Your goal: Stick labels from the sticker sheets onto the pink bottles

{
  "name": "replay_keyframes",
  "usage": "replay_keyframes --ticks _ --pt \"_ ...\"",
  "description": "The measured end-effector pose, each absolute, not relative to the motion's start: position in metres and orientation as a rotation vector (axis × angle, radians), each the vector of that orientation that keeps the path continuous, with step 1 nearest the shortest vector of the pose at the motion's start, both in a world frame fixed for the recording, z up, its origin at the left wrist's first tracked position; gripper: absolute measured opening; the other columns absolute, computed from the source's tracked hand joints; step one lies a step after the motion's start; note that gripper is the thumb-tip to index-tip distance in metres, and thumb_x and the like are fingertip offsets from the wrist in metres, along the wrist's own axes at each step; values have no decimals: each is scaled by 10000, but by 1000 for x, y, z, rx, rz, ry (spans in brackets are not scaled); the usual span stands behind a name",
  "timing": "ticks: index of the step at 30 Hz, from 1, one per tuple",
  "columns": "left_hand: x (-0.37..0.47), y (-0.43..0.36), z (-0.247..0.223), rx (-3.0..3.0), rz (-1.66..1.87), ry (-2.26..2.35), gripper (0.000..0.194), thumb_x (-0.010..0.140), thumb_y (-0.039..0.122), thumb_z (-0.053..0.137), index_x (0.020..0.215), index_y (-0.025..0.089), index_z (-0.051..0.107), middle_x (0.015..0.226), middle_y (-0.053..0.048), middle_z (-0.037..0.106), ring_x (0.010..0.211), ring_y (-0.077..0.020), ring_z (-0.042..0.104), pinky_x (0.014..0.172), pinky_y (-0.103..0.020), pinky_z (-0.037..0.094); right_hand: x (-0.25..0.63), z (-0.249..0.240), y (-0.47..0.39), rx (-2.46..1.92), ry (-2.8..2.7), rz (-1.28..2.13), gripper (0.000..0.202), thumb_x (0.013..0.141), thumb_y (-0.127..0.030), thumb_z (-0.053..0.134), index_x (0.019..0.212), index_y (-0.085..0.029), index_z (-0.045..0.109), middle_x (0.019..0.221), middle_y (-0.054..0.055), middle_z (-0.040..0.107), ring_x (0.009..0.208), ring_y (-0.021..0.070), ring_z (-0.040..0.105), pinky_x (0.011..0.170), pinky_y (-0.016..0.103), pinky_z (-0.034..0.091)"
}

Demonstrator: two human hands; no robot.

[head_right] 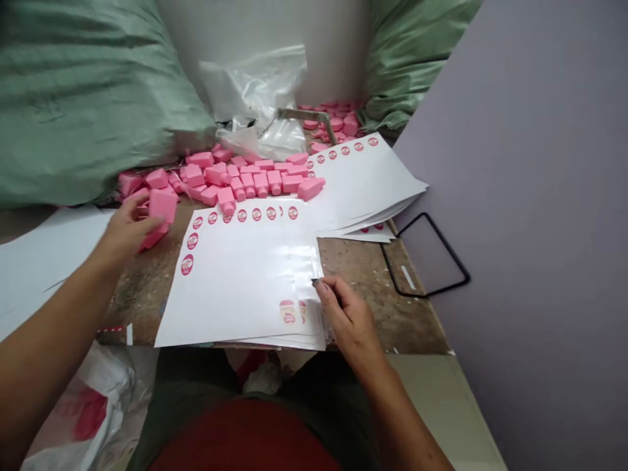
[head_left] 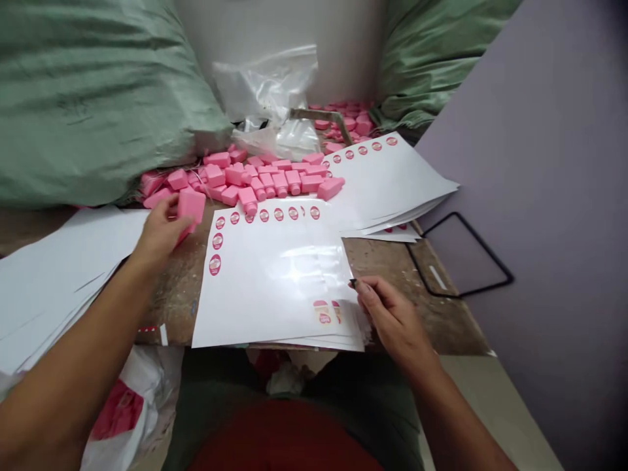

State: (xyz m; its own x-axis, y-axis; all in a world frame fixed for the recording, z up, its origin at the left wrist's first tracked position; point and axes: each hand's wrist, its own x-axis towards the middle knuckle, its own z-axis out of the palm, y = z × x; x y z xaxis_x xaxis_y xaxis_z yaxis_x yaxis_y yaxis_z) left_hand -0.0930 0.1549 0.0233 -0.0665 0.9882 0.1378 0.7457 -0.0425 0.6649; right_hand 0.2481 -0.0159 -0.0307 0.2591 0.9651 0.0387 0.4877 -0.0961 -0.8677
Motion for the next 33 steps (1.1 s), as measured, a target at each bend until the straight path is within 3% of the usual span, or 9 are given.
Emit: replay_keyframes --ticks 4,8,10,13,16,20,27,33 --pt "-68 100 33 1385 937 1477 413 839 342 451 1223 202 514 1113 -60 656 1047 -213 619 858 -374 543 249 -23 -20 -1706 -1669 670 255 888 -369 475 881 -195 661 850 43 697 776 189 619 684 281 437" --pt "-26 53 24 1063 824 1272 472 734 501 566 1117 225 568 1053 -76 659 1000 -263 628 814 -417 548 240 -21 -17 -1826 -1939 567 201 884 -310 488 930 -210 656 795 35 713 691 192 619 643 302 387" --pt "-5 37 14 1250 626 1242 530 675 511 645 1107 212 569 997 -71 666 921 -258 634 776 -411 538 236 -23 -17 -1898 -1994 491 179 880 -304 499 922 -210 646 758 29 710 649 190 610 626 305 356" --pt "19 22 0 1817 336 1092 505 661 350 691 1134 222 570 1114 -72 657 938 -255 597 829 -425 497 234 -27 -18 -1897 -2028 370 156 881 -296 496 880 -212 628 731 23 708 648 189 614 646 311 341" --pt "33 19 -7 2298 106 898 518 673 245 655 1182 212 561 1403 -99 505 1054 -296 544 919 -474 440 235 -30 -19 -1886 -2008 322 151 884 -292 489 874 -215 618 712 16 707 633 183 613 637 307 330" --pt "39 25 -2 2464 -149 800 585 689 281 651 1257 234 521 1515 -88 369 1050 -313 542 875 -474 464 235 -30 -17 -1901 -2005 311 147 886 -287 487 867 -216 614 715 17 713 634 183 617 634 306 324" --pt "43 28 2 2503 -209 792 663 669 285 652 1308 266 475 1505 -68 384 1006 -286 554 820 -416 480 234 -27 -16 -1923 -2031 311 149 877 -281 492 832 -217 618 688 20 709 607 186 609 608 298 314" --pt "43 26 0 2462 -174 788 690 661 280 650 1327 253 472 1496 -101 390 1030 -321 543 830 -465 474 232 -26 -15 -1947 -1980 354 146 856 -283 504 811 -213 625 683 28 702 597 186 608 578 287 325"
